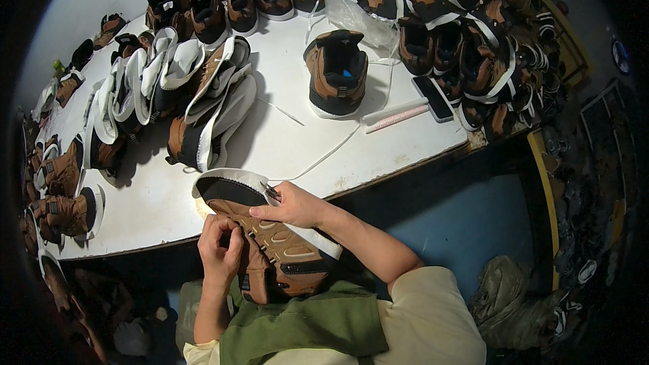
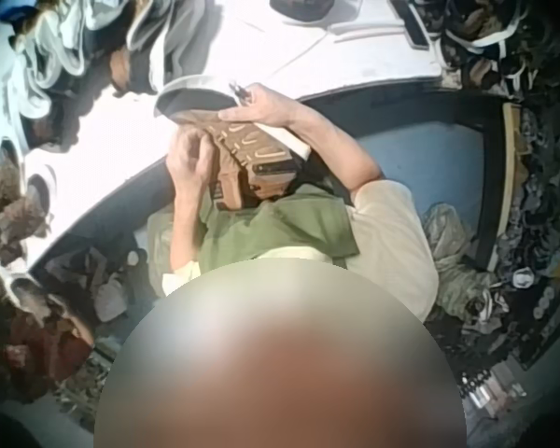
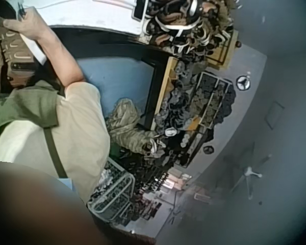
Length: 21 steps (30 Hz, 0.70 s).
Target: The person sits on the floor and works on a brown high-top sneaker, using a small metal tool to scrape or adjust the white midsole and upper. They repeatedly rotate the shoe, insert the tool into the seam, and manipulate the laces and tongue area.
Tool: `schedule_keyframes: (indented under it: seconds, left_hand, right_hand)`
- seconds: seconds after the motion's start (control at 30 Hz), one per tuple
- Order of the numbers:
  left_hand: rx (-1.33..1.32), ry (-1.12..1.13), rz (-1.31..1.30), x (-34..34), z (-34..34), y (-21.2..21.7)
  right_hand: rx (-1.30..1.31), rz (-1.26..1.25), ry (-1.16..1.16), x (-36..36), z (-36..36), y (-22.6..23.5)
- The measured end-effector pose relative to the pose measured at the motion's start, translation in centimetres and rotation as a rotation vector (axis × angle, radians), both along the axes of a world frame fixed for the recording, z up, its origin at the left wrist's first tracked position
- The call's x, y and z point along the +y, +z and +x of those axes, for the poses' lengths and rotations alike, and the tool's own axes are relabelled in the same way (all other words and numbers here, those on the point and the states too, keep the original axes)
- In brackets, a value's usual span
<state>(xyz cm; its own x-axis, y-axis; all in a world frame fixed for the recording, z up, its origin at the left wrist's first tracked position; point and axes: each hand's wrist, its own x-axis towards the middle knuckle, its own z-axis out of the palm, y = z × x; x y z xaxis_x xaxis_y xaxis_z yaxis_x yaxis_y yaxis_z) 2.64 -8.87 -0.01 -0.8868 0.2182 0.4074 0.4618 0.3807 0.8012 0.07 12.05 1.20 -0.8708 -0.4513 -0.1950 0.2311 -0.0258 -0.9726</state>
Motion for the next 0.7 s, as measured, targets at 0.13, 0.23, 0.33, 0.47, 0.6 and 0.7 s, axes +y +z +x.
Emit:
schedule_keyframes:
  seconds: [0.13, 0.23, 0.33, 0.47, 0.6, 0.7]
  left_hand:
    - [-0.004, 0.025, 0.041, 0.0, 0.2, -0.1]
    - [-0.029, 0.035, 0.079, -0.2, 0.2, 0.0]
    - [-0.076, 0.054, 0.104, 0.1, 0.1, 0.4]
    - [-0.034, 0.033, 0.03, 0.4, -0.1, 0.8]
    - [-0.042, 0.044, 0.001, 0.6, -0.1, 0.8]
    - [-0.06, 0.045, -0.006, 0.7, -0.3, 0.9]
  right_hand:
    - [-0.003, 0.029, 0.017, 0.0, -0.1, 0.4]
    - [0.005, -0.012, -0.008, -0.1, 0.0, 0.3]
    - [-0.001, 0.002, 0.01, 0.1, -0.2, 0.3]
    - [0.007, -0.003, 0.009, 0.0, -0.3, 0.1]
    - [0.008, 0.062, 0.028, 0.2, -0.5, 0.2]
    - [0.038, 0.075, 0.025, 0.2, -0.6, -0.5]
